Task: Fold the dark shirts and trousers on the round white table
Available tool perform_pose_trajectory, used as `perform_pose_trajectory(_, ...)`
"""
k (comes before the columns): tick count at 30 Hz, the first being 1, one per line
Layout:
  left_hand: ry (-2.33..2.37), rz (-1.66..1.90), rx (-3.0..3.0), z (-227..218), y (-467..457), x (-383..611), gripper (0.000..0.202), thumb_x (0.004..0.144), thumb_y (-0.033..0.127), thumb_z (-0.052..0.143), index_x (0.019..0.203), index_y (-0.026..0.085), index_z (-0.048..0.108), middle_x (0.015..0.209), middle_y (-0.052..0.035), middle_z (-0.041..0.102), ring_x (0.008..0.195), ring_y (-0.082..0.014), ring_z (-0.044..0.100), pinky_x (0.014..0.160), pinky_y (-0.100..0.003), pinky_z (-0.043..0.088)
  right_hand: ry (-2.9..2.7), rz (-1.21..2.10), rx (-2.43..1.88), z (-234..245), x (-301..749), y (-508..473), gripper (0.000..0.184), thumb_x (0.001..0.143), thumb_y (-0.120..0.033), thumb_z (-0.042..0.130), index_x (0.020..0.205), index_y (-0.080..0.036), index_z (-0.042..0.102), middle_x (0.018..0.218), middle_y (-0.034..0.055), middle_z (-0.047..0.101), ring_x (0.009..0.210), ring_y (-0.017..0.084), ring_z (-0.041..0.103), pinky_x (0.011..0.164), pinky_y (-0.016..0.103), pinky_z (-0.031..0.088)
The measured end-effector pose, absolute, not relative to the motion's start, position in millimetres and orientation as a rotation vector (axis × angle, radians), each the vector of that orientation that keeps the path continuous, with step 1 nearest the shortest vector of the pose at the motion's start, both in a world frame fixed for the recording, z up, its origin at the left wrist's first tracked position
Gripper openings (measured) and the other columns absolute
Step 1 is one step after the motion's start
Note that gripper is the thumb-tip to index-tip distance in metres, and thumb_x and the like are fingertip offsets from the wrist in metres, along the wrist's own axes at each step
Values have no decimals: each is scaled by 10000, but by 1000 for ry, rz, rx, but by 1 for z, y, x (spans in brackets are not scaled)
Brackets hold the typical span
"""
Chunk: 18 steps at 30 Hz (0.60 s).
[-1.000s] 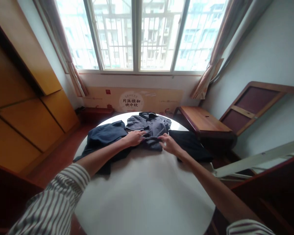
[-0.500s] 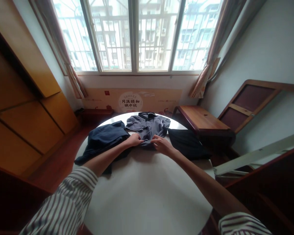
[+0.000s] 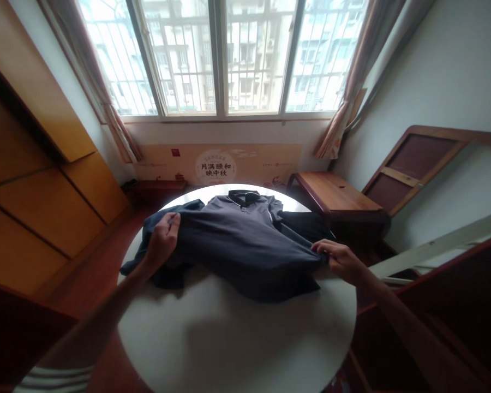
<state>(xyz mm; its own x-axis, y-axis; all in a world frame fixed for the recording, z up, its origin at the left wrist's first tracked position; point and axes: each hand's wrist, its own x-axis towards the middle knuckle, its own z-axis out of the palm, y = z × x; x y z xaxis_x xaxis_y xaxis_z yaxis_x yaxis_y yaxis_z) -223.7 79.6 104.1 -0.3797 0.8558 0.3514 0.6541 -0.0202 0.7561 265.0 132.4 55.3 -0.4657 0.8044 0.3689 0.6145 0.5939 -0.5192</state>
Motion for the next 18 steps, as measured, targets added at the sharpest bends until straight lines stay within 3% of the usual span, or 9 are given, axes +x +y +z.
perform_pose_trajectory(2, 1869, 1069, 1507, 91, 59, -232, 598, 790, 679, 590, 1099, 168, 635, 754, -43, 694, 766, -264, 680, 654, -333, 530, -2223, 402, -1165, 45, 263, 113, 252, 766, -142, 420, 813, -214, 657, 1087, 76, 697, 941, 219, 682, 849, 334, 527)
perform_pose_trajectory(5, 1688, 807, 1394, 67, 28, -238, 685, 736, 659, 680, 1199, 162, 594, 823, -59, 726, 766, -261, 703, 637, -318, 541, -2144, 393, -1219, 32, 251, 81, 330, 888, -310, 519, 1191, -239, 628, 1329, 109, 588, 1121, 253, 633, 942, 373, 519)
perform_pose_trajectory(7, 1674, 730, 1448, 50, 7, -235, 713, 704, 633, 726, 1224, 168, 578, 910, -74, 732, 831, -262, 706, 691, -324, 555, -2052, 426, -1314, 23, 244, 65, 624, 828, -467, 654, 1382, -228, 494, 1342, 142, 568, 1102, 278, 640, 921, 395, 541)
perform_pose_trajectory(9, 1742, 699, 1547, 35, -10, -226, 743, 650, 596, 780, 1231, 179, 580, 996, -90, 726, 907, -278, 696, 769, -343, 556, -1936, 550, -1433, 15, 239, 57, 854, 754, -557, 720, 1448, -177, 400, 1183, 150, 651, 924, 268, 691, 810, 389, 582)
perform_pose_trajectory(11, 1796, 671, 1631, 24, -22, -216, 666, 669, 571, 774, 1193, 190, 618, 1054, -101, 720, 963, -295, 684, 845, -358, 538, -1863, 706, -1498, 9, 234, 55, 837, 736, -592, 725, 1387, -139, 457, 961, 106, 705, 751, 239, 690, 701, 360, 588)
perform_pose_trajectory(13, 1804, 640, 1677, 19, -26, -208, 477, 757, 588, 688, 1008, 182, 694, 985, -98, 733, 924, -302, 685, 848, -360, 529, -1845, 785, -1488, 8, 228, 59, 633, 736, -613, 712, 1155, -146, 625, 836, 80, 693, 706, 227, 669, 654, 332, 575)
perform_pose_trajectory(16, 1769, 782, 1632, 25, -22, -204, 467, 844, 621, 566, 825, 177, 710, 886, -80, 735, 890, -299, 681, 839, -344, 527, -1770, 839, -1375, 19, 216, 64, 457, 755, -628, 681, 821, -177, 682, 856, 83, 675, 814, 234, 664, 725, 310, 564)
perform_pose_trajectory(18, 1718, 942, 1494, 34, -21, -209, 484, 852, 632, 560, 928, 182, 718, 943, -60, 741, 951, -292, 674, 883, -334, 519, -1611, 943, -1308, 34, 211, 64, 427, 775, -608, 677, 843, -187, 667, 883, 65, 681, 889, 231, 666, 795, 297, 554)
